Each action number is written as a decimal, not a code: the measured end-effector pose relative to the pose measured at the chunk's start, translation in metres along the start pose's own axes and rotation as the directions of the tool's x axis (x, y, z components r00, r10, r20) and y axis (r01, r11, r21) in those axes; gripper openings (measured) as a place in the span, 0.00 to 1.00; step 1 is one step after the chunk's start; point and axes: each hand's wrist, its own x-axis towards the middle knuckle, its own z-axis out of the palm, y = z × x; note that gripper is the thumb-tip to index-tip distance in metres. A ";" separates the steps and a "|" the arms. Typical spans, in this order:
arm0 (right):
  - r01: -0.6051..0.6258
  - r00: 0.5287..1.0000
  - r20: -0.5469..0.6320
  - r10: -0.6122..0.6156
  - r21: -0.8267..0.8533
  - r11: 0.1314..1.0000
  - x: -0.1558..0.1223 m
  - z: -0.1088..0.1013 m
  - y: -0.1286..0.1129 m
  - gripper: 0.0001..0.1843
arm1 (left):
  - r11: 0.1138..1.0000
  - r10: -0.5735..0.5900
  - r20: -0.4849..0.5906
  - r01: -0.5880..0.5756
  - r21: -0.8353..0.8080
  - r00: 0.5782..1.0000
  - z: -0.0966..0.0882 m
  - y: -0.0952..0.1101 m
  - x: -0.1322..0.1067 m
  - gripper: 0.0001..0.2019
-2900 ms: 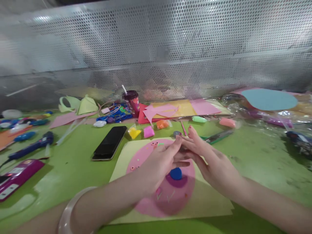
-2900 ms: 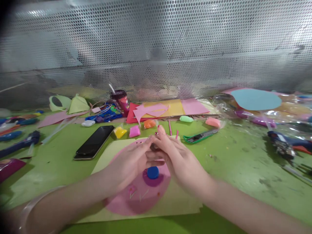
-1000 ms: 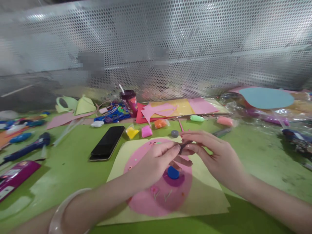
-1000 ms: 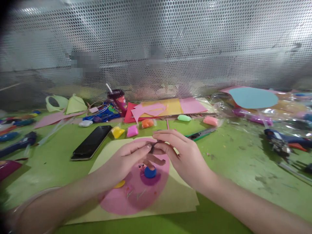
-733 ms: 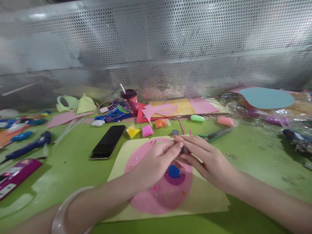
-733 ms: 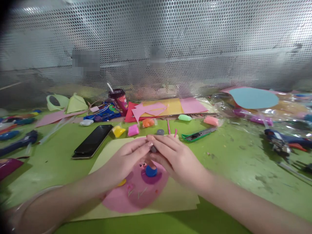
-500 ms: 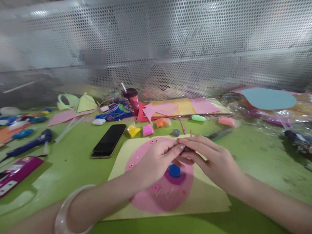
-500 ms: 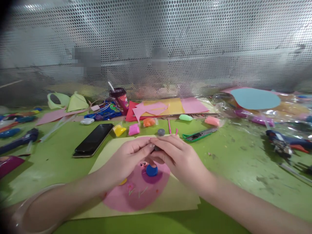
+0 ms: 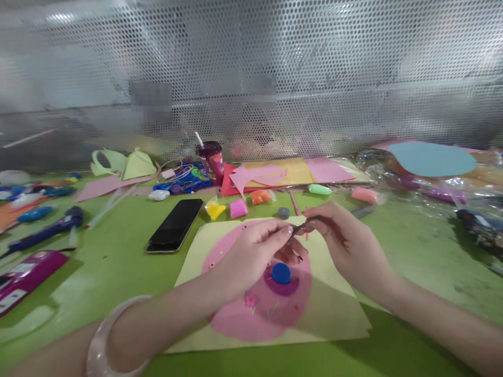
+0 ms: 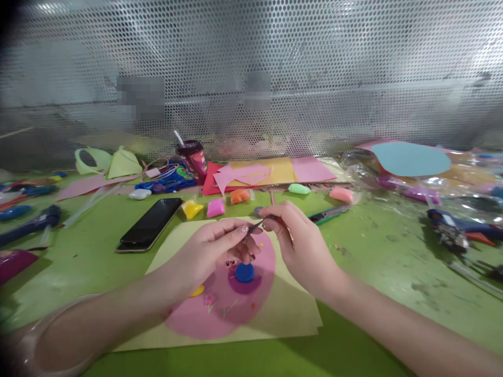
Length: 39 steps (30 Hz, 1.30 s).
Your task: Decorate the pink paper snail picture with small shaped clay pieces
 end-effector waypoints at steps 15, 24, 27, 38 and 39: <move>0.027 0.993 0.114 -0.029 0.020 0.999 -0.001 0.003 0.000 0.11 | 1.000 -0.015 -0.025 0.016 0.014 1.000 -0.001 -0.003 0.001 0.06; 0.015 0.986 0.162 -0.023 0.056 0.998 0.002 0.004 0.005 0.08 | 0.999 -0.037 -0.067 0.039 0.031 0.997 -0.003 -0.007 0.003 0.06; -0.103 0.984 0.148 0.098 0.025 0.994 0.005 0.004 0.012 0.09 | 1.000 -0.030 -0.113 0.031 -0.001 0.993 -0.004 -0.008 0.003 0.06; -0.480 0.858 0.241 0.455 0.058 0.875 0.014 -0.001 0.012 0.06 | 0.992 -0.026 -0.144 0.008 -0.125 0.989 -0.009 -0.008 0.007 0.07; -0.487 0.852 0.254 0.459 0.061 0.871 0.013 -0.001 0.012 0.06 | 0.991 -0.029 -0.135 0.010 -0.136 0.990 -0.009 -0.008 0.007 0.07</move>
